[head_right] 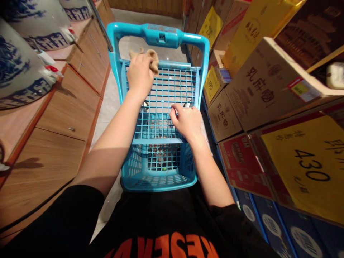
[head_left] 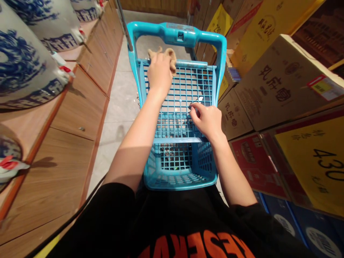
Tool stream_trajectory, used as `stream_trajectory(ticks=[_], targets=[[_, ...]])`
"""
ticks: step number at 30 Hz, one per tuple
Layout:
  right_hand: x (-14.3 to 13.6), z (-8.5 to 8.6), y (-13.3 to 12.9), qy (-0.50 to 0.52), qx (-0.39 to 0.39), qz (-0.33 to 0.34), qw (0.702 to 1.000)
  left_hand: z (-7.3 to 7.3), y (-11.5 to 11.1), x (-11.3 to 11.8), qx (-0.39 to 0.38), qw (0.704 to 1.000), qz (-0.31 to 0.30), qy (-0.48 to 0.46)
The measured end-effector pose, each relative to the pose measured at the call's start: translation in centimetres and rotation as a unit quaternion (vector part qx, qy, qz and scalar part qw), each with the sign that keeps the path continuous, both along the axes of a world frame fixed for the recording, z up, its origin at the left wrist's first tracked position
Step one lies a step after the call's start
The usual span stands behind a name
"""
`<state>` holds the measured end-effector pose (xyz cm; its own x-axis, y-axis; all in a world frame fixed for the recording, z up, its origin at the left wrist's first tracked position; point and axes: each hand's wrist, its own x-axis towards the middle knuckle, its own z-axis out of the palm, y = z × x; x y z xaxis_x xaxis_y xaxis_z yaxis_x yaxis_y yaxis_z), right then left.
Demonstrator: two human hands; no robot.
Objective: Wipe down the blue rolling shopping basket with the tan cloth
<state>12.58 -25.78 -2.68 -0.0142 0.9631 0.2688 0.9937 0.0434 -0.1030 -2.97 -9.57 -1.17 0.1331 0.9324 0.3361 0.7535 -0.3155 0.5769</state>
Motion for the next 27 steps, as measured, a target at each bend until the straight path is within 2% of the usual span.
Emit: stream_trajectory(ticks=[2, 3, 4, 8, 11, 15, 17, 18, 23, 25, 27], targets=[[0.0, 0.0, 0.0, 0.004, 0.0, 0.001, 1.0, 0.1, -0.2, -1.0, 0.003, 0.998, 0.063, 0.008], [0.0, 0.0, 0.0, 0.006, 0.001, 0.002, 1.0, 0.2, -0.3, -1.3, 0.005, 0.998, 0.066, 0.019], [0.1, 0.0, 0.0, 0.007, 0.001, 0.003, 1.0, 0.2, -0.4, -1.6, 0.008, 0.998, 0.052, 0.03], [0.2, -0.1, 0.0, 0.014, 0.002, 0.005, 1.0, -0.1, -0.9, -1.7, 0.005, 0.997, -0.068, 0.032], [0.2, -0.1, 0.0, 0.017, 0.001, 0.002, 1.0, -0.5, -1.0, -1.7, -0.008, 0.995, -0.096, 0.012], [0.3, -0.3, 0.1, 0.02, 0.005, 0.003, 1.0, -1.0, -0.6, -2.7, 0.055, 0.998, -0.015, 0.006], [0.3, -0.5, 0.2, 0.025, 0.011, 0.003, 1.0, -1.3, -0.4, -3.2, 0.073, 0.997, -0.004, 0.008], [0.3, -0.5, 0.2, 0.027, 0.016, 0.004, 0.999, -1.6, -0.4, -3.3, 0.076, 0.997, -0.021, 0.006], [0.4, -0.6, 0.2, 0.035, 0.028, 0.007, 0.999, -3.2, -0.4, -2.1, 0.078, 0.979, -0.187, -0.031], [0.4, -0.6, 0.2, 0.035, 0.026, 0.007, 0.999, -3.9, 0.0, -2.0, 0.088, 0.973, -0.21, -0.046], [0.4, -0.6, 0.2, 0.037, 0.027, 0.008, 0.999, -4.3, 0.5, -2.4, 0.109, 0.974, -0.185, -0.068]])
